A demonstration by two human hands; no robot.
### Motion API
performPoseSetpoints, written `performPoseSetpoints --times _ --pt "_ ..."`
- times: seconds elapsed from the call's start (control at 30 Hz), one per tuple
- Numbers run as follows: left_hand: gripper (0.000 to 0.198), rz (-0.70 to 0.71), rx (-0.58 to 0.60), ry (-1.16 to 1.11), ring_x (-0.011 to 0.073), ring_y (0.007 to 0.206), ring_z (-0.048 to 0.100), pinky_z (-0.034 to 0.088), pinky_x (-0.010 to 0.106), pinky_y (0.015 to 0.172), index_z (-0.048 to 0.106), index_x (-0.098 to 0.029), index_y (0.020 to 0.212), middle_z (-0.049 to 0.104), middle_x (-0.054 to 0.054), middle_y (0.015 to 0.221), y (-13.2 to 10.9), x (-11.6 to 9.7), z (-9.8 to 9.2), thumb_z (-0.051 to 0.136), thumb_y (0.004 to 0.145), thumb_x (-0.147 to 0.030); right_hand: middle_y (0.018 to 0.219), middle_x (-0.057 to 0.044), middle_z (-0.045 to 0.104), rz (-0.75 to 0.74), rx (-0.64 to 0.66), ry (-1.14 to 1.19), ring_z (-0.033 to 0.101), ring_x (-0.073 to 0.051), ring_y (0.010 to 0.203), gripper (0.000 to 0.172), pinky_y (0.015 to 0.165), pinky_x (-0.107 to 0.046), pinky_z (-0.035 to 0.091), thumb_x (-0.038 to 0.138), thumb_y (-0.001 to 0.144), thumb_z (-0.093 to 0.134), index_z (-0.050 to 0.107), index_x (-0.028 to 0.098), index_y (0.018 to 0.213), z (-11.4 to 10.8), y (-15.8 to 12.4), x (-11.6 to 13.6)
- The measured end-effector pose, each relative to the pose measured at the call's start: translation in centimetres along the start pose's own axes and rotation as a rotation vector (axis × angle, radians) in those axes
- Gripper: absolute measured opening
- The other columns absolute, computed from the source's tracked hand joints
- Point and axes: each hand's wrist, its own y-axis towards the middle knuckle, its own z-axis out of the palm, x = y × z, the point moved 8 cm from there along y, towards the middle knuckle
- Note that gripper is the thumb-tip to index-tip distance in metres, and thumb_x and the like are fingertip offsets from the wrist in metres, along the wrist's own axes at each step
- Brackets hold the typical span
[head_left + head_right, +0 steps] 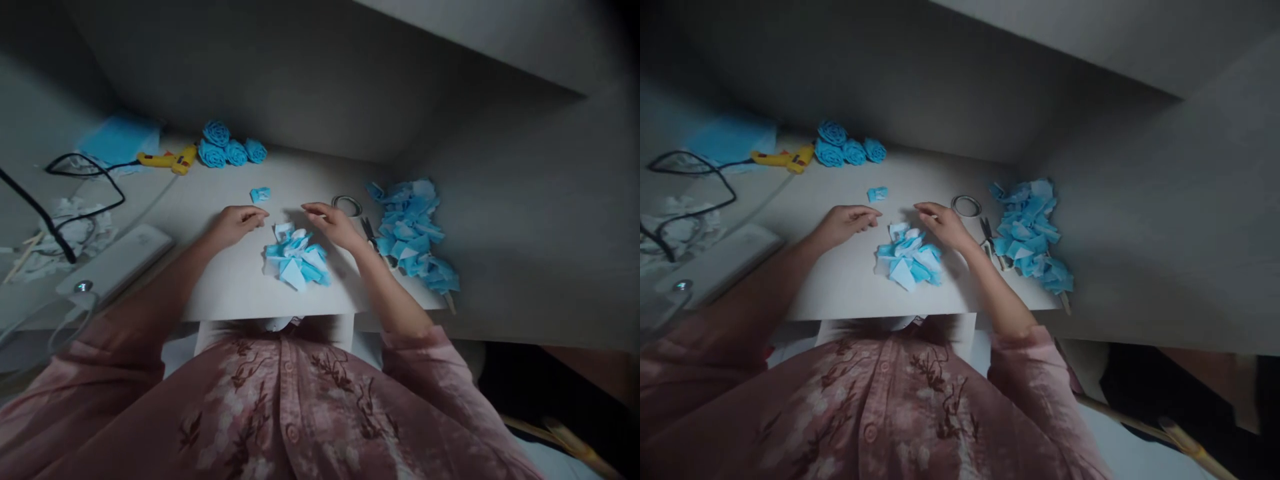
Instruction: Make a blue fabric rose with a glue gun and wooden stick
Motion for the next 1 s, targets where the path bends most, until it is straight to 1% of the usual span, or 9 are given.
performPoseSetpoints --times 0.07,0.13,0.23,0.33,0.43,0.53,0.63,0.73,1.0 --pt "0.045 0.011 -0.006 -0.001 0.0156 0.072 0.064 0.052 0.026 0.067 0.082 -0.015 0.099 0.08 0.01 0.09 0.0 -0.1 0.0 0.064 0.086 -0.054 0.124 -0.013 0.078 0.012 0.042 -0.053 0.071 -0.023 0.109 0.036 0.097 -0.035 0.053 0.038 0.097 0.064 0.077 0.018 0.123 1.1 2.1 -1.6" --pt "0.045 0.011 -0.017 0.001 0.0158 0.072 0.064 0.052 0.026 0.067 0.082 -0.016 0.096 0.08 0.009 0.089 0.0 -0.1 0.0 0.063 0.086 -0.056 0.111 -0.01 0.079 0.007 0.176 -0.068 0.071 -0.02 0.097 0.033 0.089 -0.031 0.052 0.031 0.091 0.072 0.078 0.016 0.121 2.9 3.6 -2.3" --pt "0.047 -0.001 -0.028 0.006 0.0173 0.075 0.066 0.053 0.028 0.07 0.081 -0.015 0.098 0.079 0.01 0.091 -0.1 0.2 0.2 0.063 0.086 -0.057 0.097 -0.007 0.077 -0.031 0.269 -0.095 0.067 -0.018 0.088 0.022 0.085 -0.03 0.048 0.026 0.083 0.079 0.079 0.016 0.102 4.6 4.1 -2.0" --pt "0.055 0.015 -0.025 -0.045 0.0193 0.084 0.069 0.054 0.03 0.077 0.078 -0.012 0.117 0.078 0.013 0.102 -0.1 0.1 0.7 0.066 0.087 -0.056 0.09 -0.005 0.074 -0.109 0.184 -0.042 0.065 -0.018 0.09 0.006 0.09 -0.031 0.046 0.023 0.085 0.074 0.073 0.017 0.083 4.9 3.4 -0.5" --pt "0.075 0.059 0.003 -0.193 0.0202 0.094 0.07 0.057 0.033 0.085 0.061 -0.013 0.145 0.073 0.016 0.119 0.0 -0.2 1.5 0.075 0.084 -0.053 0.083 -0.001 0.069 -0.053 0.042 0.145 0.062 -0.015 0.077 0.015 0.077 -0.028 0.047 0.034 0.092 0.065 0.068 0.02 0.088 4.5 2.3 -0.1" --pt "0.092 0.087 0.085 -0.338 0.0225 0.104 0.07 0.057 0.037 0.091 0.043 -0.02 0.16 0.069 0.016 0.127 -0.2 -0.6 2.9 0.081 0.081 -0.049 0.078 0.002 0.063 -0.021 -0.049 0.246 0.057 -0.014 0.068 0.02 0.067 -0.027 0.044 0.041 0.093 0.062 0.064 0.021 0.091 4.5 1.6 0.4" --pt "0.103 0.103 0.159 -0.427 0.0237 0.107 0.069 0.057 0.037 0.091 0.032 -0.027 0.165 0.069 0.013 0.125 -0.5 -0.7 4.2 0.085 0.079 -0.044 0.078 0.002 0.062 -0.03 -0.154 0.263 0.055 -0.013 0.068 0.021 0.066 -0.027 0.044 0.042 0.093 0.063 0.063 0.022 0.09 4.3 1.4 1.0" --pt "0.108 0.121 0.195 -0.478 0.0241 0.105 0.069 0.058 0.036 0.088 0.029 -0.03 0.166 0.069 0.01 0.118 -0.8 -0.9 5.2 0.089 0.076 -0.039 0.076 0.002 0.061 -0.002 -0.212 0.322 0.053 -0.013 0.065 0.026 0.063 -0.028 0.044 0.048 0.093 0.064 0.062 0.023 0.091 4.5 1.3 1.1" --pt "0.105 0.117 0.193 -0.531 0.0255 0.102 0.071 0.057 0.036 0.085 0.031 -0.029 0.166 0.071 0.01 0.116 -1.0 -1.7 5.5 0.088 0.077 -0.034 0.084 0.001 0.065 0.009 -0.23 0.519 0.06 -0.015 0.068 0.043 0.066 -0.031 0.054 0.064 0.089 0.07 0.062 0.026 0.108 5.0 1.3 1.0"
